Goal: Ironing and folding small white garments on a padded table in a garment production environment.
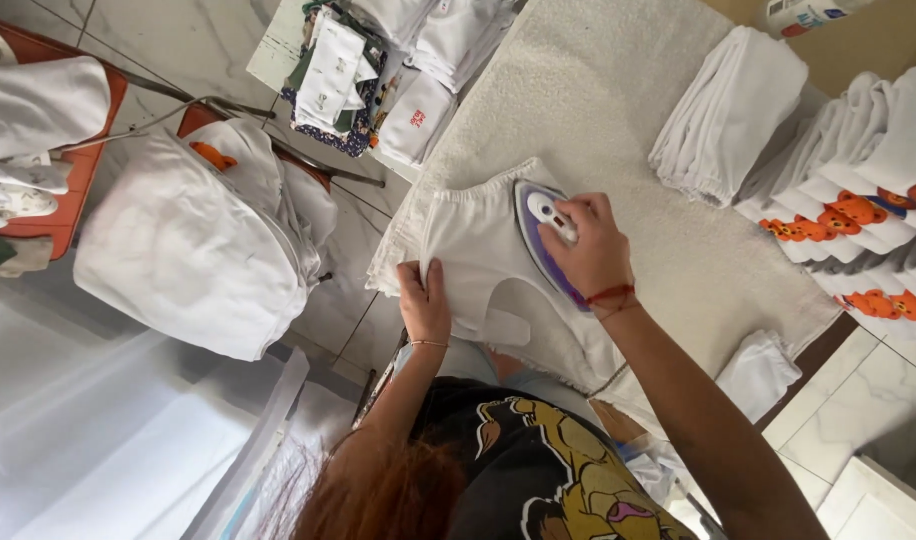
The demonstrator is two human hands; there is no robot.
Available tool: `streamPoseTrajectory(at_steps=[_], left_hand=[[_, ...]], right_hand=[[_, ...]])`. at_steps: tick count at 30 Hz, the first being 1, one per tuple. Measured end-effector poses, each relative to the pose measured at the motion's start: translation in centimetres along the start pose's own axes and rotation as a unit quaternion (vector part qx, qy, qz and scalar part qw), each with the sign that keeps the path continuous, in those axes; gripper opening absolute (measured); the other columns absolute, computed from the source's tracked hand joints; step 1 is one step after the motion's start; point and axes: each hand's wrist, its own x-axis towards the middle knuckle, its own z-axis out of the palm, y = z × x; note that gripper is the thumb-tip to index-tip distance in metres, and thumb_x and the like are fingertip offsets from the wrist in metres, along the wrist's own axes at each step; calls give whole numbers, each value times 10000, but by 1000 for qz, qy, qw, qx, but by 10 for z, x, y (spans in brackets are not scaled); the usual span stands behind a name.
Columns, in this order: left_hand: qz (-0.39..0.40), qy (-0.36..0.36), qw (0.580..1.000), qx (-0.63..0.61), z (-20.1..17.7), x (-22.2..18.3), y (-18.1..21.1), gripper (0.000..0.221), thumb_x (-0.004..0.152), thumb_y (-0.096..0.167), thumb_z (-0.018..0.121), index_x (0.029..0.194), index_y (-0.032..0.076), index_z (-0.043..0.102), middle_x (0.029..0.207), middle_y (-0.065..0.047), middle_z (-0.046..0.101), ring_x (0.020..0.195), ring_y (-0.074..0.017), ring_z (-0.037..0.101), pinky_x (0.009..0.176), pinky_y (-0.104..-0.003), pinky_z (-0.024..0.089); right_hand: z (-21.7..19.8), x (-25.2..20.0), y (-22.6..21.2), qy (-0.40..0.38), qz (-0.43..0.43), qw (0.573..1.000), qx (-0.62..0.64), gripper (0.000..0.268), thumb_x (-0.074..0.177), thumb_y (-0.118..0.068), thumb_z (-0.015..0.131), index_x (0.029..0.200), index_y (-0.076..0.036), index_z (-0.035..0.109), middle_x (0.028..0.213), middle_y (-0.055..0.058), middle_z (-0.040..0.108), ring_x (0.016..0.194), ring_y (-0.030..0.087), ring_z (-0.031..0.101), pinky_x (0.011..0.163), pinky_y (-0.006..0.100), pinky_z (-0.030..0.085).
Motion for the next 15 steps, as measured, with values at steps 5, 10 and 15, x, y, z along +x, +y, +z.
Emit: streamPoseTrajectory(at_steps=[5, 10, 15], left_hand=[[-12, 8, 1000, -8, -2, -3, -11, 250, 880, 368, 474, 866, 123, 427, 650, -120, 516, 627, -299, 548, 577, -398, 424], [-10, 6, 999, -32, -3, -14, -25, 235, 866, 354, 505, 866, 128, 442, 621, -115, 512, 606, -278, 538, 563, -378, 424], [-42, -25, 998, -46, 2, -13, -32, 268, 866, 390, 487, 875, 129, 426, 647, -161, 515, 655, -338, 541, 600, -416, 418]], right_hand=[[-8, -17, -3, -64, -156, 986, -22, 230, 692, -302, 665, 892, -204, 607, 874, -75, 517, 703, 170, 620, 589, 265, 511], [7, -14, 17, -66, -320, 939, -105, 217, 733, -311, 580, 929, -219, 578, 895, -62, 545, 689, 152, 621, 585, 250, 499], [7, 4, 11, -57, -270, 960, -41, 223, 689, -322, 644, 890, -235, 601, 801, -76, 511, 691, 153, 606, 561, 260, 492]])
